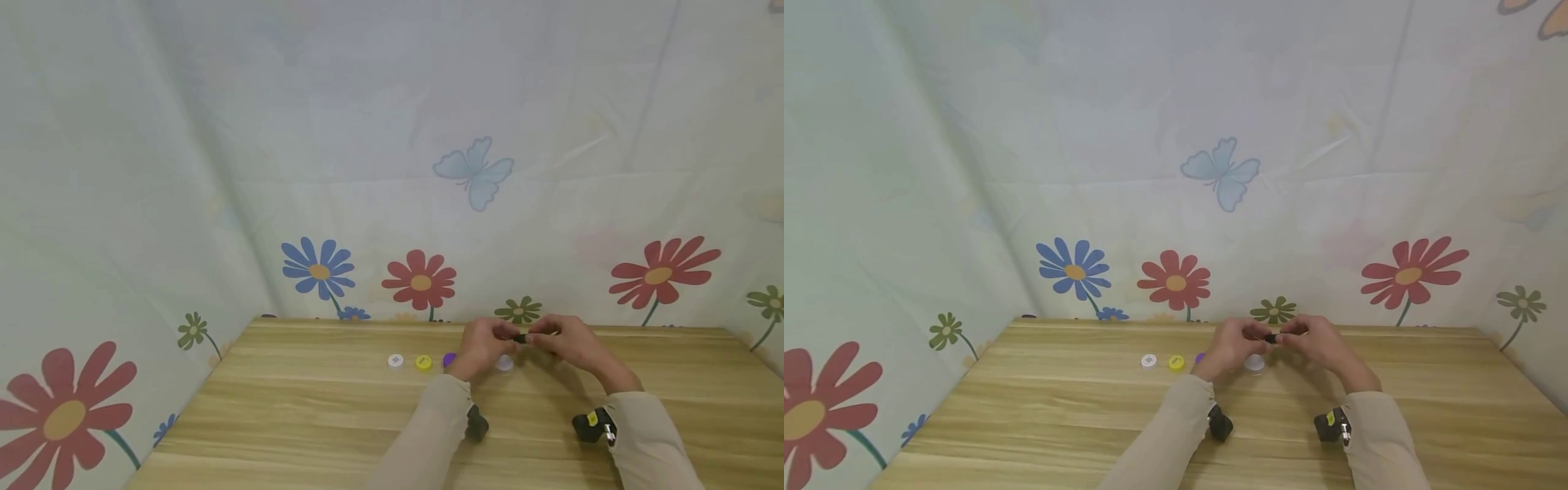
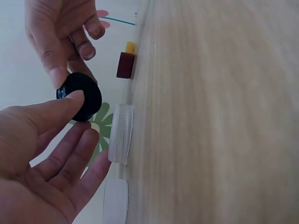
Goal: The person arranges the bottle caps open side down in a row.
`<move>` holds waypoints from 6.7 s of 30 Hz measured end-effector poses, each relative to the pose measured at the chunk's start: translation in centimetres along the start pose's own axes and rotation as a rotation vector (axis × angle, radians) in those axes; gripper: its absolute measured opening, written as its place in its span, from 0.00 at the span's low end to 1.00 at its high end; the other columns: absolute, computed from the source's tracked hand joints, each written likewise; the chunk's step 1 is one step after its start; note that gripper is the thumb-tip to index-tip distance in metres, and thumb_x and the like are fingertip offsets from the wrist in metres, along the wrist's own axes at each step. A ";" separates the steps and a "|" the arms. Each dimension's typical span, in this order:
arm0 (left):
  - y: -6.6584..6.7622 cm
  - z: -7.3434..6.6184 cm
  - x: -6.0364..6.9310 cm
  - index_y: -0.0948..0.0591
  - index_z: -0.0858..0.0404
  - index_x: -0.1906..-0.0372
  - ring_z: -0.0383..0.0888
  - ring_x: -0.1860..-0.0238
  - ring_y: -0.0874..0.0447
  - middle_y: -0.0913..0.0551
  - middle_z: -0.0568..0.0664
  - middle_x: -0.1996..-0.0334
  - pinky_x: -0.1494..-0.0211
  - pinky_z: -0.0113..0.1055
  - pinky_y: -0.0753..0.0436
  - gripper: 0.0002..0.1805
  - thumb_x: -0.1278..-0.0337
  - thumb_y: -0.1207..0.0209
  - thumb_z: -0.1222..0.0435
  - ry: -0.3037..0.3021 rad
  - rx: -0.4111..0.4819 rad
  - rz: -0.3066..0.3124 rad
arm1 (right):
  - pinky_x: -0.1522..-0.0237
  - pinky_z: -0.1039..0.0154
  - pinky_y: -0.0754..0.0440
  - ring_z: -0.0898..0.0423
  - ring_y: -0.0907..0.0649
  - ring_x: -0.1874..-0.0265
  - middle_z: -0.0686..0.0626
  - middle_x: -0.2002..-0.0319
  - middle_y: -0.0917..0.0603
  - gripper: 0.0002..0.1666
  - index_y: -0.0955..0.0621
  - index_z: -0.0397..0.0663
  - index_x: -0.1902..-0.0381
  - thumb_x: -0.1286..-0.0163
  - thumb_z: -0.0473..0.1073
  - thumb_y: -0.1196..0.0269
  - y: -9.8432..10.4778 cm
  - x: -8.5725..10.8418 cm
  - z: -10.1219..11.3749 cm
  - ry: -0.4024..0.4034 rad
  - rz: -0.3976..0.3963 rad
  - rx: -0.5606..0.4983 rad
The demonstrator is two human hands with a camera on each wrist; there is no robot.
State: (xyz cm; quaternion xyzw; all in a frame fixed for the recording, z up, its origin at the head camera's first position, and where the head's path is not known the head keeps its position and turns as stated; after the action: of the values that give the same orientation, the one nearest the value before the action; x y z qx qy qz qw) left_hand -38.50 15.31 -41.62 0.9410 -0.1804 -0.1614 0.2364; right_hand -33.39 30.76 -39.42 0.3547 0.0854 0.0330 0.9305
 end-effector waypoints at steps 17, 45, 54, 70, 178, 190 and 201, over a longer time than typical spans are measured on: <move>0.8 -0.3 0.4 0.08 0.55 0.58 0.32 0.61 0.18 0.11 0.36 0.66 0.53 0.29 0.21 0.05 0.37 0.26 0.61 0.000 -0.084 -0.036 | 0.69 0.53 0.14 0.46 0.16 0.64 0.38 0.57 0.13 0.13 0.17 0.28 0.47 0.22 0.35 0.36 0.1 0.1 -0.2 0.014 0.021 -0.028; 0.1 -0.7 0.5 0.10 0.53 0.44 0.31 0.67 0.18 0.11 0.38 0.70 0.59 0.27 0.24 0.21 0.44 0.21 0.65 -0.024 -0.157 0.048 | 0.70 0.56 0.17 0.48 0.19 0.71 0.41 0.66 0.16 0.16 0.20 0.26 0.43 0.20 0.35 0.40 0.1 0.1 -0.5 -0.037 0.040 -0.074; 0.2 -0.5 0.5 0.10 0.52 0.47 0.32 0.63 0.16 0.11 0.38 0.68 0.58 0.27 0.22 0.20 0.44 0.20 0.61 -0.018 -0.173 0.041 | 0.55 0.50 0.12 0.40 0.13 0.52 0.34 0.50 0.14 0.22 0.19 0.26 0.42 0.29 0.35 0.30 0.1 0.4 0.0 0.045 0.073 -0.055; -0.4 -0.6 0.3 0.08 0.58 0.50 0.30 0.62 0.15 0.10 0.39 0.63 0.55 0.25 0.21 0.16 0.43 0.21 0.63 -0.058 -0.150 0.092 | 0.52 0.51 0.13 0.40 0.13 0.51 0.36 0.51 0.13 0.22 0.18 0.28 0.43 0.32 0.33 0.28 0.2 0.5 0.0 0.059 0.066 -0.019; -5.1 -2.1 -1.5 0.12 0.52 0.40 0.31 0.51 0.16 0.11 0.38 0.53 0.48 0.25 0.21 0.23 0.40 0.24 0.55 0.021 -0.369 0.118 | 0.51 0.38 0.15 0.30 0.15 0.51 0.25 0.49 0.16 0.20 0.20 0.23 0.45 0.28 0.34 0.31 3.0 0.8 -3.7 -0.060 -0.052 0.120; -6.0 -2.6 -1.8 0.11 0.50 0.41 0.29 0.55 0.16 0.10 0.35 0.57 0.52 0.22 0.23 0.20 0.37 0.26 0.55 -0.002 -0.430 0.133 | 0.48 0.35 0.18 0.33 0.16 0.52 0.29 0.51 0.15 0.19 0.18 0.26 0.47 0.31 0.34 0.29 2.3 0.8 -4.1 -0.046 -0.044 0.147; -6.3 -2.7 -2.0 0.09 0.49 0.45 0.26 0.54 0.17 0.10 0.32 0.56 0.51 0.18 0.27 0.16 0.37 0.26 0.56 -0.030 -0.447 0.148 | 0.49 0.36 0.18 0.35 0.15 0.54 0.33 0.56 0.13 0.19 0.17 0.26 0.50 0.35 0.33 0.27 2.2 0.5 -4.2 -0.031 -0.058 0.176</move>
State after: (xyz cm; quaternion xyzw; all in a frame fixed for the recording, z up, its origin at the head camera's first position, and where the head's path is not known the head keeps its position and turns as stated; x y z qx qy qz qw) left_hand -37.57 22.40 -42.08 0.8470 -0.2123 -0.1935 0.4473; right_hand -33.65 35.26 -41.12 0.4332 0.0839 -0.0070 0.8974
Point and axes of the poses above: each hand's wrist, its own x-axis away from the middle knuckle, its own y-axis out of the back of the hand, z = x × y, the point moved 7 cm from there along -x, towards the middle knuckle
